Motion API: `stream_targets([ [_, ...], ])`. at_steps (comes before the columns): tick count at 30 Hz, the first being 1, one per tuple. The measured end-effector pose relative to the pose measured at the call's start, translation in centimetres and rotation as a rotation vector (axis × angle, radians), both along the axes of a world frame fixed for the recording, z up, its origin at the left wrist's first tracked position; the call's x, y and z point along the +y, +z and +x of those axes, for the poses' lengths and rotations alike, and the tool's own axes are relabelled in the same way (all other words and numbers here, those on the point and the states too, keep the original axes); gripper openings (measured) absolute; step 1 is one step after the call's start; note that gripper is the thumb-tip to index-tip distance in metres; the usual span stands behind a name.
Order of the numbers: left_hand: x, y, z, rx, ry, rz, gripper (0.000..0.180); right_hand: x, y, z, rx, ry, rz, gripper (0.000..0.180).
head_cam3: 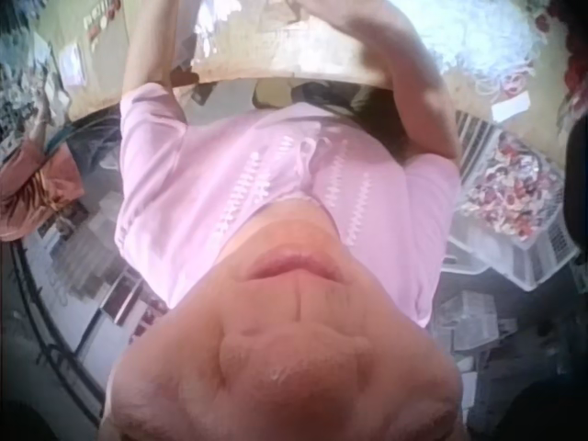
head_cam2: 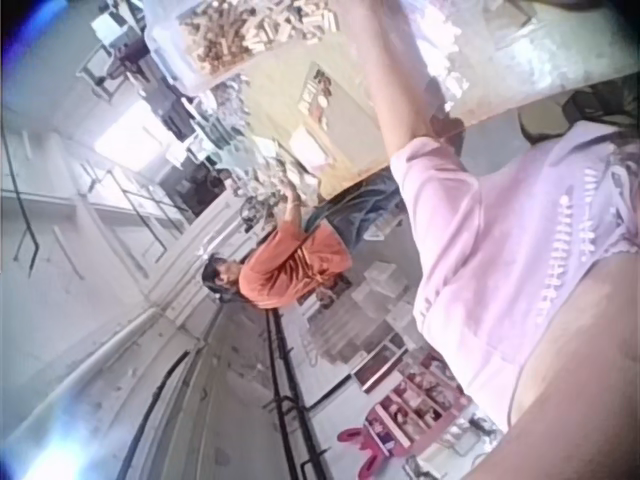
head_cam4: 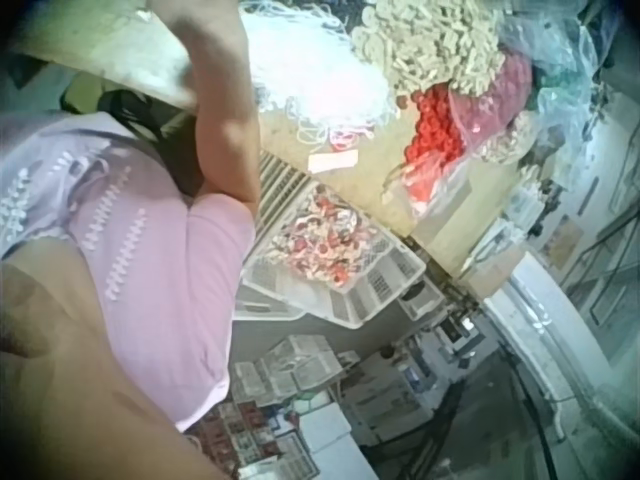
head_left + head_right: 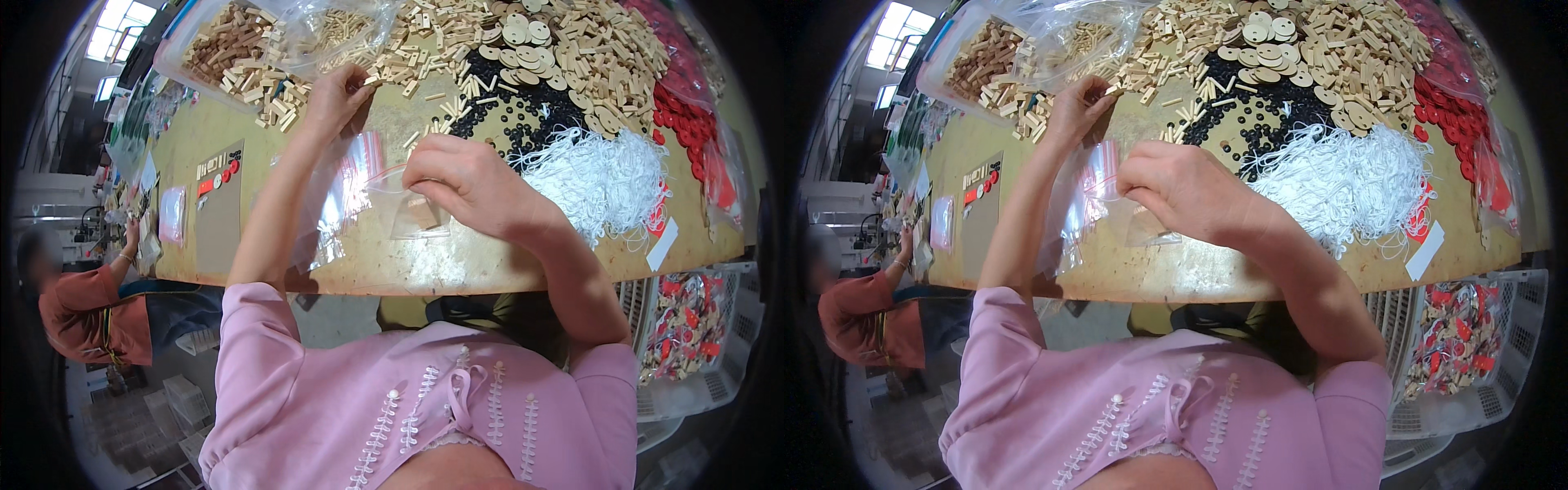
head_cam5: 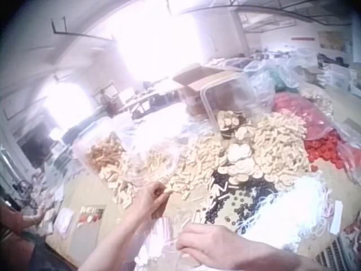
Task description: The person assembles small craft kits by placing wooden pieces, black beads, white strings, and red flag cutouts into clear plastic bags. The person handles each item by hand, opens the bags, inserts the components, and sets the filled bags aside on the table.
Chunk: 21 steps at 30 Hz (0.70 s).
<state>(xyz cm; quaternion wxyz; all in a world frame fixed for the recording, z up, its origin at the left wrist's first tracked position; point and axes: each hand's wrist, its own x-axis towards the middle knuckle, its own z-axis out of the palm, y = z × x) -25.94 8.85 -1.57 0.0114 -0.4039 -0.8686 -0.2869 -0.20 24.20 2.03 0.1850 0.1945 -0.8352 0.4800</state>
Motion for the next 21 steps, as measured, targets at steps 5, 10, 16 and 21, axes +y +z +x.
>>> stream_targets([
  [5,-0.1,-0.2,-0.2,0.052,0.018,-0.02,0.022,0.1,-0.3,-0.2,0.047,-0.014,0.0,0.007],
  [10,-1.0,-0.1,0.6,0.03,0.004,-0.024,0.021,0.4,-0.3,-0.4,0.062,-0.038,-0.011,0.007],
  [16,-3.7,7.4,7.0,-0.743,-0.32,0.424,0.014,0.7,-0.7,-0.8,0.089,-0.064,-0.019,0.008],
  [21,-4.4,10.2,11.9,-0.6,-0.383,0.1,0.017,0.5,-0.1,-0.4,0.072,-0.026,-0.025,0.008],
])
